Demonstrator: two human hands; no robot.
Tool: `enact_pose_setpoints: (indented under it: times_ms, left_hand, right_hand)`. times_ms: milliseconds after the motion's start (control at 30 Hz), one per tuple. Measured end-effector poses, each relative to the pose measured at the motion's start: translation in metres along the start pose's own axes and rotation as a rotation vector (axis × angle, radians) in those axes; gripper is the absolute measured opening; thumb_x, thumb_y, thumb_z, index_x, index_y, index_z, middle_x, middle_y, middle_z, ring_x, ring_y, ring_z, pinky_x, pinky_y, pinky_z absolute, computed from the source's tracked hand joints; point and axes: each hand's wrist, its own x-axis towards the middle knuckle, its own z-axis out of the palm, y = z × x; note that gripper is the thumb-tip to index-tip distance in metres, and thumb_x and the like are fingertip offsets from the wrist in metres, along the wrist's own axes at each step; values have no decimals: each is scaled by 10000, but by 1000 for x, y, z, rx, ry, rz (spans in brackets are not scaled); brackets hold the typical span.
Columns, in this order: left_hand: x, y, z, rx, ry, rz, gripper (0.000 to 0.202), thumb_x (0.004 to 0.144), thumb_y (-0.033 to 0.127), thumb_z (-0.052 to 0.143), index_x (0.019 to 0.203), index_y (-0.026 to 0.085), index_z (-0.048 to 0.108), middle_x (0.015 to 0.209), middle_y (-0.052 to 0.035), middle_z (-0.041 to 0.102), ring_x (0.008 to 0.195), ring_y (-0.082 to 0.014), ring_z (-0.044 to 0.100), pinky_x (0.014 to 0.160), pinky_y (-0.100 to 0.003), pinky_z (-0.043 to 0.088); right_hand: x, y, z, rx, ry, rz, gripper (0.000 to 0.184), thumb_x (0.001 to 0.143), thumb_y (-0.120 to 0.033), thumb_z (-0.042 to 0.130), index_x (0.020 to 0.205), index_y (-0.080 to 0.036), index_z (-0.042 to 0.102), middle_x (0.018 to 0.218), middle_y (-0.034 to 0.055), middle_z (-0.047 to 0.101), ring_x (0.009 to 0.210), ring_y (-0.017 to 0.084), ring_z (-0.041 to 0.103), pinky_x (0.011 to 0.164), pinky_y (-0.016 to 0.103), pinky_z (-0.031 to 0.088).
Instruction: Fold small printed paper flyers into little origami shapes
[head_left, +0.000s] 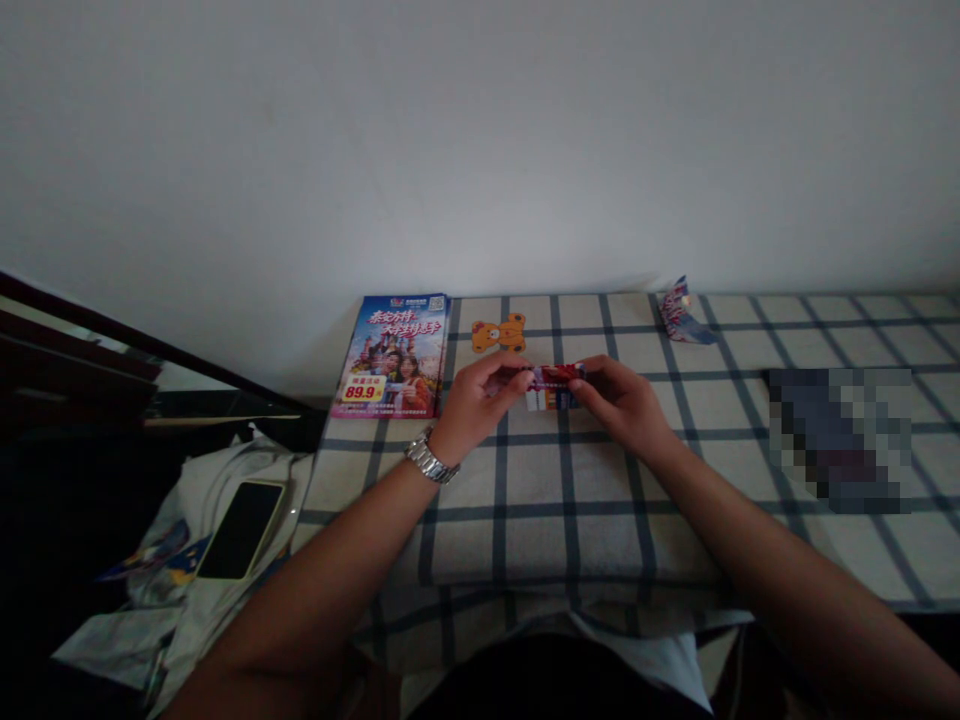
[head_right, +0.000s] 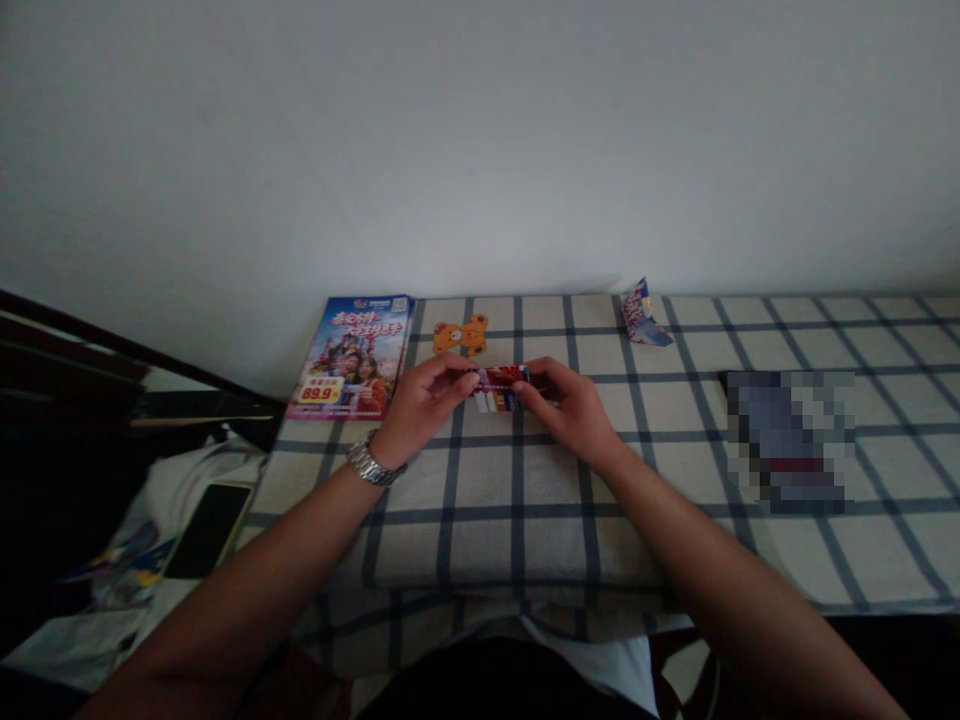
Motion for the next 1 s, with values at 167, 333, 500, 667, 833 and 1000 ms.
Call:
enact_pose_setpoints:
  times_ms: [167,333,500,667,833,1000]
  left_hand:
    - [0,0,0,10,-36,-26,256,977,452,699,982,198,724,924,-38,767,833,-147,724,749,-250,597]
    - [0,0,0,6,-31,-54,277,962,469,708,990,194,733,940,-42,775,846,-156,726,765,-256,594]
    - [-1,-2,1,-4,-37,-48,267,970,467,697,993,203,731,940,-42,770,830,-149,719,746,-254,593]
    - [-1,-2,2,7,-35,-42,272,975,474,691,1006,207,732,948,-43,765,840,-147,717,750,-253,591]
    - [-1,-3,2,36,-40,-29,278,998,475,661,1008,208,740,946,-43,771,849,-152,719,776,-265,588]
    - [-2,-2,2,2,-34,-37,274,1015,454,642,1030,205,754,975,-48,782,884,-159,726,821,-278,589]
  right_hand:
    - [0,2,1,36,5,22,273,988,-488,674,1065,-228,705,933,33,756,819,185,714,725,294,567]
    - [-1,3,2,54,27,31,271,990,-494,669,1030,-230,719,945,38,765,857,196,729,773,310,589]
    - [0,3,2,59,40,53,301,982,-519,670,1015,-225,729,940,50,771,842,206,725,764,329,596]
    - [0,4,1,68,45,99,333,969,-541,678,942,-212,718,860,45,748,759,190,676,673,308,552]
    - [1,2,0,81,37,101,310,960,-509,701,888,-208,710,773,19,702,690,159,627,620,278,495]
    - [3,2,-1,136,-13,120,299,936,-502,730,929,-203,712,837,35,745,736,170,671,659,284,535]
